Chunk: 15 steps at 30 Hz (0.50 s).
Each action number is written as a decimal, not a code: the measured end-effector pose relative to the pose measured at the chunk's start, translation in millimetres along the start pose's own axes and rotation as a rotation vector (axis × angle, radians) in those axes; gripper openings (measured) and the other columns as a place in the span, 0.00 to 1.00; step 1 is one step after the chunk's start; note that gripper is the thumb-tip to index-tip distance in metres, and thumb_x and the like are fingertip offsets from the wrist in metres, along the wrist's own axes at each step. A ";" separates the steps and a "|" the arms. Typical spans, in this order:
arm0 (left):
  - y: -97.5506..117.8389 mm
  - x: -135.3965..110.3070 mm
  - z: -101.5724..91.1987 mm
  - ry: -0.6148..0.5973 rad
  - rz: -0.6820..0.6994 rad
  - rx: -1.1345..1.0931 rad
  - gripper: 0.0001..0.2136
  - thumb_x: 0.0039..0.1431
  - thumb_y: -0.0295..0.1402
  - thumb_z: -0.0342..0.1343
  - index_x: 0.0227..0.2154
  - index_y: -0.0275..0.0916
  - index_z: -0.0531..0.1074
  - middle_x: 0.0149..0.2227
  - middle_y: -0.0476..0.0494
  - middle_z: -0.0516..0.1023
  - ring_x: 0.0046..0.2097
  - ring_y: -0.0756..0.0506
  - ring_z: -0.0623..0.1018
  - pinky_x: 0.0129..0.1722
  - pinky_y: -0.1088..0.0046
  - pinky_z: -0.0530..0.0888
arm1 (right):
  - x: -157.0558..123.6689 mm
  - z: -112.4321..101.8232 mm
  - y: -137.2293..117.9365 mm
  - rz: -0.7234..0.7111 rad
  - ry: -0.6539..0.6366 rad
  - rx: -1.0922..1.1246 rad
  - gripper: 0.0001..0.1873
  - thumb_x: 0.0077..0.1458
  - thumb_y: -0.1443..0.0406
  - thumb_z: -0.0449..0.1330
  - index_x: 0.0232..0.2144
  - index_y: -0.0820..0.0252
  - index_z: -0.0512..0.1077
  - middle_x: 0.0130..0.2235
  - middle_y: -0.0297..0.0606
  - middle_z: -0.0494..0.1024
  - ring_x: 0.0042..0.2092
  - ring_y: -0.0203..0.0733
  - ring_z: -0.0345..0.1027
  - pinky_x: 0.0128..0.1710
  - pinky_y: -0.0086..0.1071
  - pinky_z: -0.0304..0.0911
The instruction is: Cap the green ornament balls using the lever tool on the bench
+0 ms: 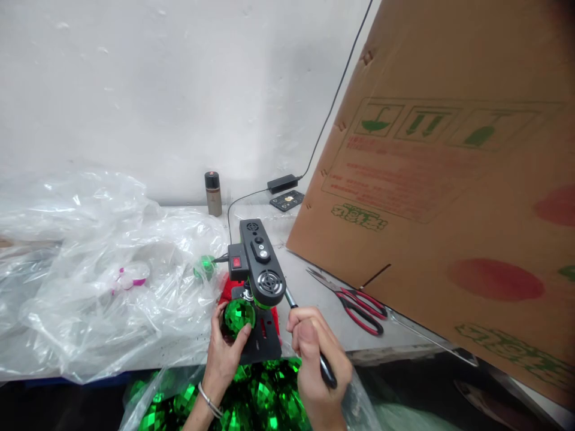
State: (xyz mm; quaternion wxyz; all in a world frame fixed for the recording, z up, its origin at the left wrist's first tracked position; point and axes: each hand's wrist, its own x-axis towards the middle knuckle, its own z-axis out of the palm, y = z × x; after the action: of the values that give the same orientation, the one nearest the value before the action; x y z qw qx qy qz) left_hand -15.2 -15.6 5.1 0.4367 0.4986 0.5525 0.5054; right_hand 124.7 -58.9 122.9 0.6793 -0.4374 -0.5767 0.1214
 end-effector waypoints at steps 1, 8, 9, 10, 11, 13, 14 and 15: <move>-1.9 0.4 1.1 -0.012 0.019 0.034 0.33 0.51 0.49 0.60 0.55 0.39 0.58 0.58 0.34 0.68 0.61 0.37 0.68 0.62 0.54 0.64 | -0.2 -0.4 0.0 -0.004 -0.003 0.000 0.15 0.65 0.72 0.48 0.25 0.58 0.62 0.27 0.32 0.63 0.28 0.34 0.59 0.24 0.29 0.52; -9.5 -0.5 5.4 -0.066 0.113 0.259 0.35 0.48 0.44 0.63 0.58 0.39 0.60 0.58 0.33 0.70 0.60 0.34 0.68 0.62 0.47 0.63 | 0.4 0.1 -2.0 0.010 0.009 -0.020 0.14 0.65 0.71 0.48 0.26 0.58 0.62 0.27 0.32 0.63 0.27 0.33 0.59 0.23 0.29 0.51; -10.1 -1.0 6.0 -0.070 0.123 0.265 0.35 0.48 0.44 0.63 0.58 0.38 0.60 0.58 0.33 0.69 0.61 0.34 0.68 0.62 0.47 0.63 | 1.5 0.6 -2.6 0.012 0.016 -0.016 0.14 0.65 0.71 0.48 0.26 0.58 0.62 0.27 0.32 0.63 0.27 0.34 0.59 0.24 0.29 0.52; -10.5 -1.5 6.6 -0.075 0.131 0.271 0.35 0.48 0.44 0.63 0.58 0.38 0.61 0.58 0.32 0.69 0.61 0.34 0.68 0.62 0.46 0.63 | 2.9 1.2 -3.4 0.014 0.021 -0.009 0.14 0.65 0.71 0.48 0.26 0.58 0.62 0.26 0.33 0.64 0.27 0.34 0.59 0.24 0.30 0.52; -10.6 -2.0 7.0 -0.079 0.139 0.280 0.34 0.49 0.44 0.63 0.58 0.38 0.61 0.58 0.32 0.69 0.61 0.34 0.68 0.62 0.46 0.63 | 4.7 1.8 -4.4 0.014 0.025 0.000 0.15 0.65 0.71 0.48 0.26 0.58 0.62 0.27 0.33 0.64 0.28 0.34 0.59 0.24 0.30 0.52; -9.9 -3.3 7.6 -0.091 0.164 0.300 0.33 0.49 0.43 0.63 0.57 0.39 0.61 0.57 0.32 0.70 0.60 0.34 0.69 0.61 0.46 0.64 | 8.8 3.1 -6.8 0.011 0.034 0.017 0.16 0.65 0.72 0.48 0.25 0.59 0.61 0.26 0.33 0.64 0.29 0.34 0.60 0.25 0.29 0.53; -9.1 -3.9 7.8 -0.102 0.182 0.311 0.33 0.49 0.43 0.63 0.57 0.39 0.61 0.57 0.33 0.71 0.60 0.34 0.69 0.60 0.47 0.65 | 10.9 3.6 -8.3 0.014 0.040 0.022 0.16 0.66 0.71 0.48 0.24 0.59 0.61 0.26 0.32 0.64 0.29 0.34 0.60 0.25 0.29 0.53; -8.1 -4.5 8.0 -0.111 0.201 0.325 0.33 0.49 0.43 0.63 0.57 0.39 0.61 0.57 0.33 0.71 0.59 0.34 0.70 0.60 0.46 0.66 | 12.9 4.1 -9.9 0.021 0.046 0.021 0.17 0.66 0.71 0.48 0.24 0.59 0.61 0.26 0.32 0.64 0.28 0.33 0.60 0.25 0.29 0.53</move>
State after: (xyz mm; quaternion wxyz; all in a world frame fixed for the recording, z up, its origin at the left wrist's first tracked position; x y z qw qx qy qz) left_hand -7.7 -19.0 -3.9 0.3275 0.6423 0.5492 0.4226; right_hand 121.7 -54.2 138.7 0.6957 -0.4389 -0.5549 0.1243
